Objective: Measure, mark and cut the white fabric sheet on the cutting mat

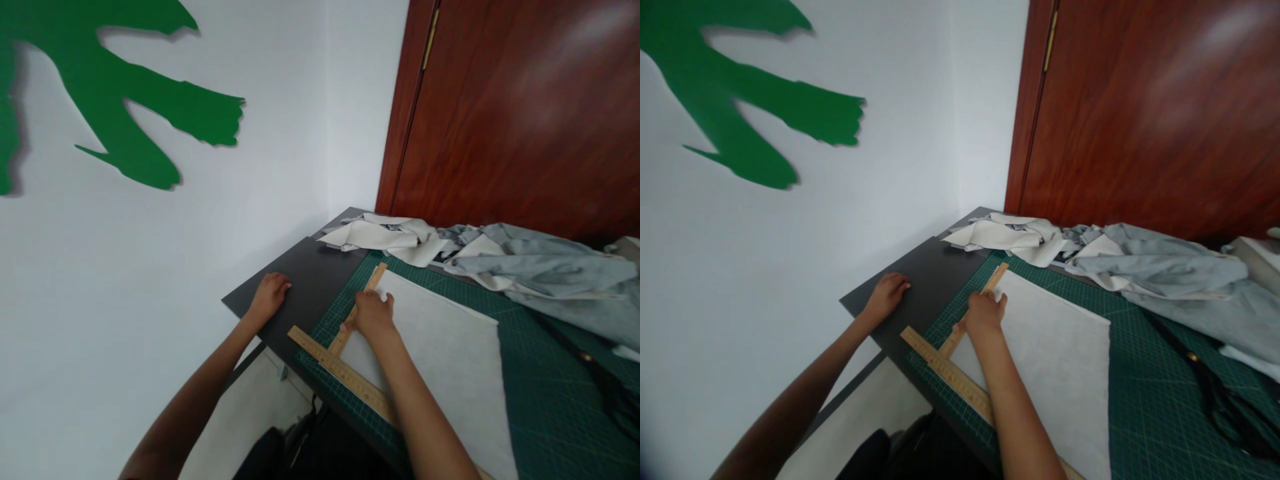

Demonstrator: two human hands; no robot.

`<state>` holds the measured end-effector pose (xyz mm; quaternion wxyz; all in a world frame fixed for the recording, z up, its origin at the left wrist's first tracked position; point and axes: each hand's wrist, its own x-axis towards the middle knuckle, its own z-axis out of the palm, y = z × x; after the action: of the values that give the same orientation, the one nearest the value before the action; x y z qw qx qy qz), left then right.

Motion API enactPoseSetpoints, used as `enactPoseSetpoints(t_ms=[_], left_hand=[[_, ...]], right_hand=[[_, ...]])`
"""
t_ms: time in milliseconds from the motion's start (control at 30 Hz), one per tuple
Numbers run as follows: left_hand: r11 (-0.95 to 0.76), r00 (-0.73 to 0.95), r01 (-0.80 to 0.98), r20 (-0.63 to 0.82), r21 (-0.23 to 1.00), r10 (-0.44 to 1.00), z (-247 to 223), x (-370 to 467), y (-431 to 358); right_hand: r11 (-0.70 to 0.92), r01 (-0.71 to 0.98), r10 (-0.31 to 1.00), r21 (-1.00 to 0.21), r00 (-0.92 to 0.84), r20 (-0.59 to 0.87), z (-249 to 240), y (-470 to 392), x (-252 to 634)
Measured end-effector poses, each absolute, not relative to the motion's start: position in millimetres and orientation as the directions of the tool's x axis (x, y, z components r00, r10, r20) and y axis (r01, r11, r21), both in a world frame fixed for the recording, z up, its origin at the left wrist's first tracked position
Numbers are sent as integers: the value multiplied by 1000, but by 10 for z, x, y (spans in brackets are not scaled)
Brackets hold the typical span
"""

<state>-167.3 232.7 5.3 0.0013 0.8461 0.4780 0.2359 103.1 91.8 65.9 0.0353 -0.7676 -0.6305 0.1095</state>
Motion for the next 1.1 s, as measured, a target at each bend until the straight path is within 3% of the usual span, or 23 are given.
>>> enactPoseSetpoints(t_ms=[200,367,600,800,933,1100], left_hand=[[-503,439,852,328,146,837,139,-1615,2262],[-516,462,838,269,181,845,244,-1405,2333],[-519,476,696,224,496,851,311,-440,2566],[-328,403,525,110,785,909,200,631,2912],[-241,373,456,62,857,926,55,982,3081],[-248,315,446,109,860,943,-59,1083,3161]], right_hand=[[-211,955,974,-207,188,-125,712,923,1000],[-214,950,974,-228,190,-123,757,937,977],[-208,949,974,-238,180,-135,768,960,976],[-216,955,971,-205,188,-149,750,1003,967],[-228,954,967,-194,198,-160,765,1021,951],[-234,954,965,-187,205,-164,727,1025,957]])
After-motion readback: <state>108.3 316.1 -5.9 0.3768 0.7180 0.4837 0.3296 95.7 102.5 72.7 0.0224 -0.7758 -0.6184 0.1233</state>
